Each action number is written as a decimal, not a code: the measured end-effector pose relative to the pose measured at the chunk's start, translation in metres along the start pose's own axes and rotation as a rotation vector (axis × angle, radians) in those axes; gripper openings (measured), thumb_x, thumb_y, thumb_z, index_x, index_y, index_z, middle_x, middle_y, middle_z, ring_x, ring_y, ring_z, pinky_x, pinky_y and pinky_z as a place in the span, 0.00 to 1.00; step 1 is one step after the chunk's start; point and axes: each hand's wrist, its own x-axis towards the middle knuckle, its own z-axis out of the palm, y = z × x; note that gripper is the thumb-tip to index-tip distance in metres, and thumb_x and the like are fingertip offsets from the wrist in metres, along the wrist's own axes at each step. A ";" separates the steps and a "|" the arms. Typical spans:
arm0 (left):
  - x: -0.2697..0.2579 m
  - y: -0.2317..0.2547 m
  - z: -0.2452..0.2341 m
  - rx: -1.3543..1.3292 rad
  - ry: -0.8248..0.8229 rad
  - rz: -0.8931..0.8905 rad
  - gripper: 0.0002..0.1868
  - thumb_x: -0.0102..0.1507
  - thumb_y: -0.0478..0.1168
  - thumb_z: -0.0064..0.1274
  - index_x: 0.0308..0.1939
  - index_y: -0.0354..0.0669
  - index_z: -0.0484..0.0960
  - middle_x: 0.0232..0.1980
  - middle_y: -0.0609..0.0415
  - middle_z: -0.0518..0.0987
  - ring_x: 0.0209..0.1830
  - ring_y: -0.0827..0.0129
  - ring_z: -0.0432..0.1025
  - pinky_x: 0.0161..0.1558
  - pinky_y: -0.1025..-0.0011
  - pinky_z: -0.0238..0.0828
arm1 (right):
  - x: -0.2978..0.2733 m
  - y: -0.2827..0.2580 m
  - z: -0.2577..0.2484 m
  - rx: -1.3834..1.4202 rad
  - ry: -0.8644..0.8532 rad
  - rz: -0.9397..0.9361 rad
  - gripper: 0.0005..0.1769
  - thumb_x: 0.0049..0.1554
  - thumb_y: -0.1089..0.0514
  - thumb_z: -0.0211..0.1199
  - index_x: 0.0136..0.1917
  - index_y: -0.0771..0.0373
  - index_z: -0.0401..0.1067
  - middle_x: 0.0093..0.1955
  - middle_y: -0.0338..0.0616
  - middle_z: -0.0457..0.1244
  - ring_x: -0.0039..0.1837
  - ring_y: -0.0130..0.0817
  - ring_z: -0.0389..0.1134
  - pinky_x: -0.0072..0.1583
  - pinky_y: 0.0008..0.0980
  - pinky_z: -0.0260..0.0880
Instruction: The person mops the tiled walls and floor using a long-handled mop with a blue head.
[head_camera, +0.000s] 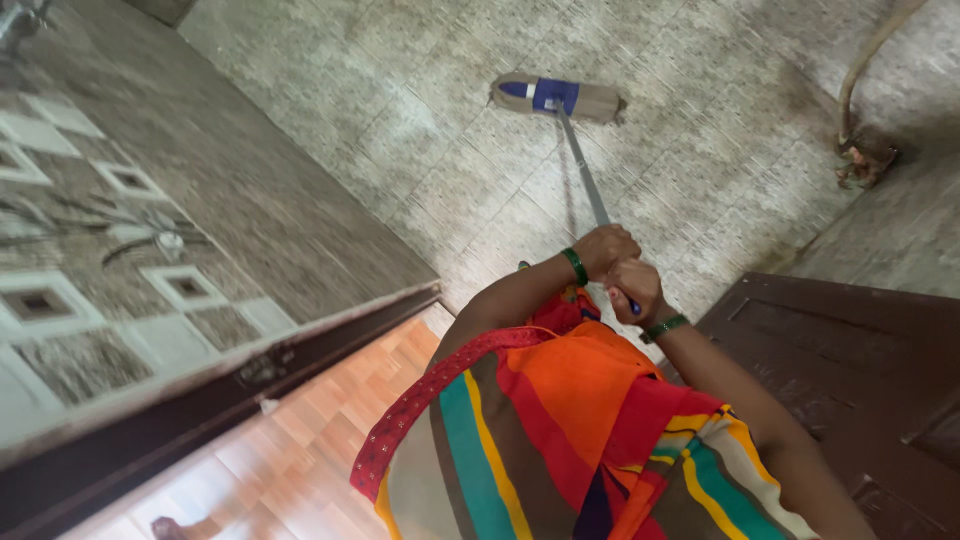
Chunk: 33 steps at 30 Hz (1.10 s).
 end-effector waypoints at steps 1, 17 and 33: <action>0.004 -0.012 -0.010 0.042 -0.034 -0.053 0.14 0.46 0.45 0.64 0.29 0.47 0.78 0.30 0.55 0.77 0.37 0.56 0.73 0.46 0.60 0.70 | 0.005 0.017 0.004 -0.030 -0.021 0.005 0.12 0.58 0.62 0.52 0.33 0.64 0.68 0.33 0.50 0.62 0.36 0.48 0.65 0.41 0.42 0.66; -0.023 -0.018 -0.095 0.177 -0.088 -0.288 0.11 0.64 0.48 0.55 0.34 0.46 0.79 0.39 0.52 0.76 0.49 0.56 0.70 0.58 0.60 0.65 | 0.032 0.046 0.080 -0.190 -0.219 0.136 0.03 0.50 0.67 0.62 0.35 0.65 0.72 0.34 0.49 0.63 0.40 0.45 0.65 0.46 0.42 0.65; -0.060 0.148 0.042 -0.113 -0.099 -0.139 0.11 0.54 0.47 0.53 0.34 0.45 0.79 0.35 0.53 0.78 0.42 0.56 0.72 0.51 0.59 0.68 | -0.061 -0.180 0.017 -0.218 -0.050 0.274 0.05 0.57 0.67 0.58 0.37 0.66 0.69 0.33 0.51 0.60 0.38 0.50 0.64 0.43 0.43 0.65</action>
